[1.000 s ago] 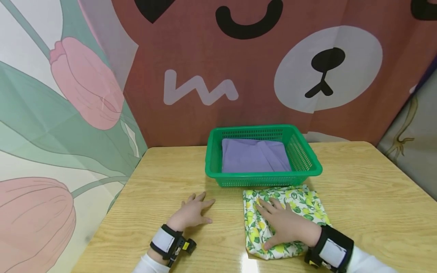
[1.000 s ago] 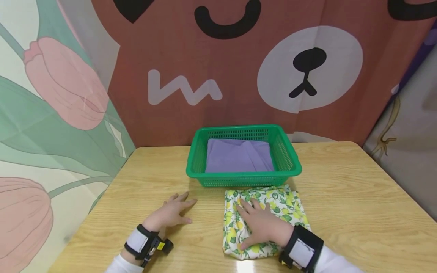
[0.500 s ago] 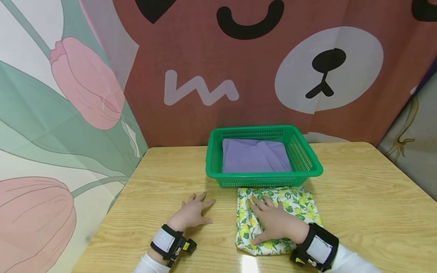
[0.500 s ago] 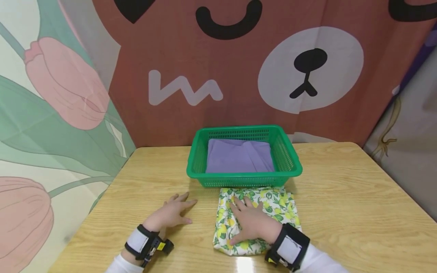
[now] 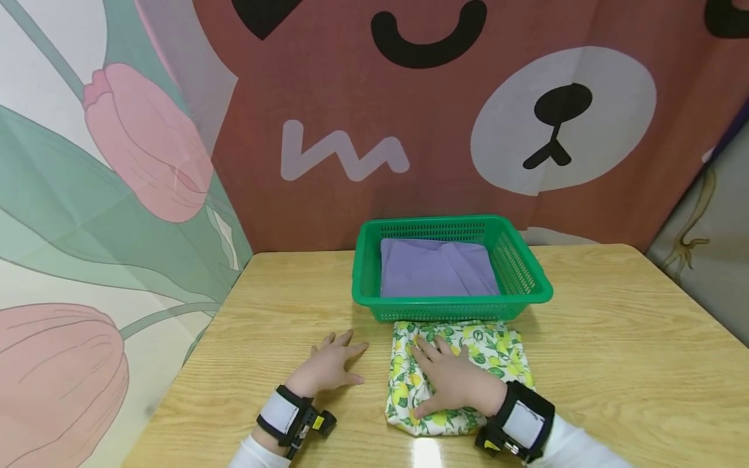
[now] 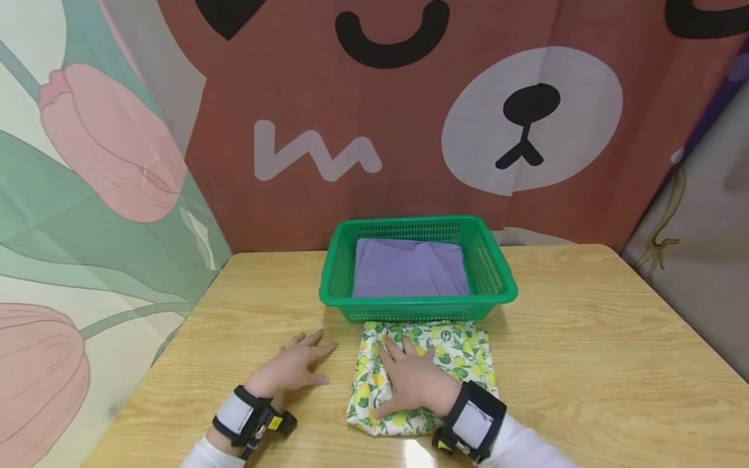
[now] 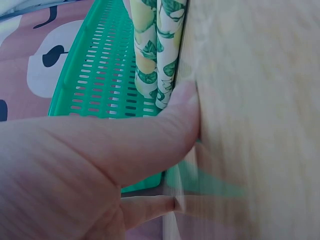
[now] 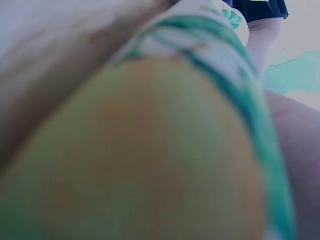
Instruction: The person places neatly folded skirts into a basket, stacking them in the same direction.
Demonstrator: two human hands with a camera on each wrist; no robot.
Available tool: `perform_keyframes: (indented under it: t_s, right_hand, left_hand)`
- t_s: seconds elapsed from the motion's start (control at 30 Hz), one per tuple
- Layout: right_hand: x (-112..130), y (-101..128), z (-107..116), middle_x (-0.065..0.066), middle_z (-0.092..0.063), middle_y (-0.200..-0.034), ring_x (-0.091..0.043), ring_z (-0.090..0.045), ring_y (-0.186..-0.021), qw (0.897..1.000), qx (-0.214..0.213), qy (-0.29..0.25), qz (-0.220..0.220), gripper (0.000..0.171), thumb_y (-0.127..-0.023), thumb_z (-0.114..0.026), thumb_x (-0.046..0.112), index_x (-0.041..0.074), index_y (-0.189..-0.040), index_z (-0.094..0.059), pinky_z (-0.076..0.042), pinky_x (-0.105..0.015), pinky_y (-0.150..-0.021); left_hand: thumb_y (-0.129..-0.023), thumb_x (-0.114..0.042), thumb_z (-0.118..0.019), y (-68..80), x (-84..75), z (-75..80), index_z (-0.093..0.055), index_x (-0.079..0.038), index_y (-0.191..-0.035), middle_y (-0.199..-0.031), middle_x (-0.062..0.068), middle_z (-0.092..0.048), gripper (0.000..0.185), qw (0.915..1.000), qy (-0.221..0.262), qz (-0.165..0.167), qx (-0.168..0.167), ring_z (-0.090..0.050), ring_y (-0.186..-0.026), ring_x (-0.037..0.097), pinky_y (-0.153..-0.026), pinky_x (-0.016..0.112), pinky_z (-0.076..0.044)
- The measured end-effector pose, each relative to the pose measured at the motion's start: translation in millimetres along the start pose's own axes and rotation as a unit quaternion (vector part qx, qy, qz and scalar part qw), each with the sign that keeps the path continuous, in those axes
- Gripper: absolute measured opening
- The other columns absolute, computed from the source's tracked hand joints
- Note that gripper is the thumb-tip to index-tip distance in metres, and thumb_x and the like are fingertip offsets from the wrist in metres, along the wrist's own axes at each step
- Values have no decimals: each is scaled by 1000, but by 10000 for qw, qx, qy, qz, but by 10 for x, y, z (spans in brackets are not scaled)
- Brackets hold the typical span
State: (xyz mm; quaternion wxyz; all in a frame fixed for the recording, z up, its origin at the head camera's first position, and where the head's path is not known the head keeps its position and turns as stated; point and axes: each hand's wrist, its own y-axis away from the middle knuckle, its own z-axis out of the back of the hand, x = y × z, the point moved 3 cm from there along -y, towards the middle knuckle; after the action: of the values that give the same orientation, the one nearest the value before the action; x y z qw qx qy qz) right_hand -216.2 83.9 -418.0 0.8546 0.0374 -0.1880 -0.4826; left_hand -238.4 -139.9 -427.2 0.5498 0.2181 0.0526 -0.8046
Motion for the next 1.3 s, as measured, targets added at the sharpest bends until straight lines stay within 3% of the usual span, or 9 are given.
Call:
perform_keyframes:
  t_s: [0.2,0.37,0.5,0.73,1.07,1.13,1.2,1.23,1.3]
  right_hand:
    - [-3,-5,69,-12,-24,-156,-47,-19,-139,9999,106,12,59,100,-70,-71,61,11,-148,-33,-23,-73,-100]
    - [-82,167,280,-13,-38,-148,-41,-31,-136,9964,351,-697,345,75,-83,-67,49,12,-143,-42,-32,-57,-106]
    - [-294,344,412,-15,-48,-141,-39,-41,-131,9899,257,-1352,328,64,-88,-62,45,8,-139,-47,-35,-55,-104]
    - [-809,576,352,-28,-47,-136,-46,-48,-119,9695,-308,-2371,-536,64,-93,-57,41,-5,-136,-45,-44,-56,-92]
    - [-1349,794,184,-42,-33,-136,-58,-39,-120,9504,-1089,-2525,-1457,74,-94,-55,41,-14,-138,-33,-44,-59,-88]
    - [-1410,835,163,-41,-36,-136,-56,-40,-120,9430,-1114,-2745,-1518,77,-95,-53,40,-15,-140,-27,-45,-57,-89]
    - [-1448,862,141,-40,-37,-136,-53,-42,-121,9326,-991,-3098,-1566,78,-95,-52,40,-13,-143,-20,-46,-54,-89]
    - [-1457,870,127,-39,-37,-135,-52,-42,-121,9279,-937,-3277,-1513,78,-96,-52,39,-11,-145,-18,-47,-53,-89]
    - [-1473,876,100,-37,-38,-135,-49,-43,-122,9166,-824,-3654,-1397,77,-96,-52,37,-8,-146,-15,-48,-50,-90]
  left_hand:
    - [-79,-32,-74,-4,0,4,-54,-16,-136,-150,22,-32,62,10000,-13,-9,-12,-22,-134,55,-95,79,-19]
    - [-78,-32,-75,-12,10,-4,-54,-17,-135,-149,22,-33,63,10000,-19,4,14,-22,-134,55,-95,79,-18]
    - [-78,-32,-74,-23,12,-2,-54,-17,-136,-150,22,-32,63,10000,-42,-8,10,-22,-135,55,-95,79,-17]
    - [-80,-29,-73,-11,-34,-6,-52,-12,-137,-148,27,-31,63,9997,-175,-123,111,-23,-133,57,-101,73,-21]
    - [-76,-33,-77,-12,-224,-55,-42,-10,-143,-143,26,-38,79,9975,-206,-680,29,-37,-130,45,-102,54,-38]
    - [-79,-34,-75,-39,-241,-80,-38,-9,-145,-145,22,-39,80,9967,196,-784,58,-38,-132,39,-105,50,-37]
    - [-84,-35,-70,-66,-249,-110,-31,-6,-148,-144,19,-42,80,9906,1136,-732,192,-41,-131,35,-106,48,-37]
    - [-87,-35,-67,-77,-254,-129,-28,-5,-149,-142,18,-44,79,9823,1732,-646,293,-43,-131,33,-106,48,-37]
    - [-92,-35,-61,-103,-256,-173,-21,-2,-150,-139,18,-48,78,9522,2992,-390,479,-48,-127,30,-105,46,-38]
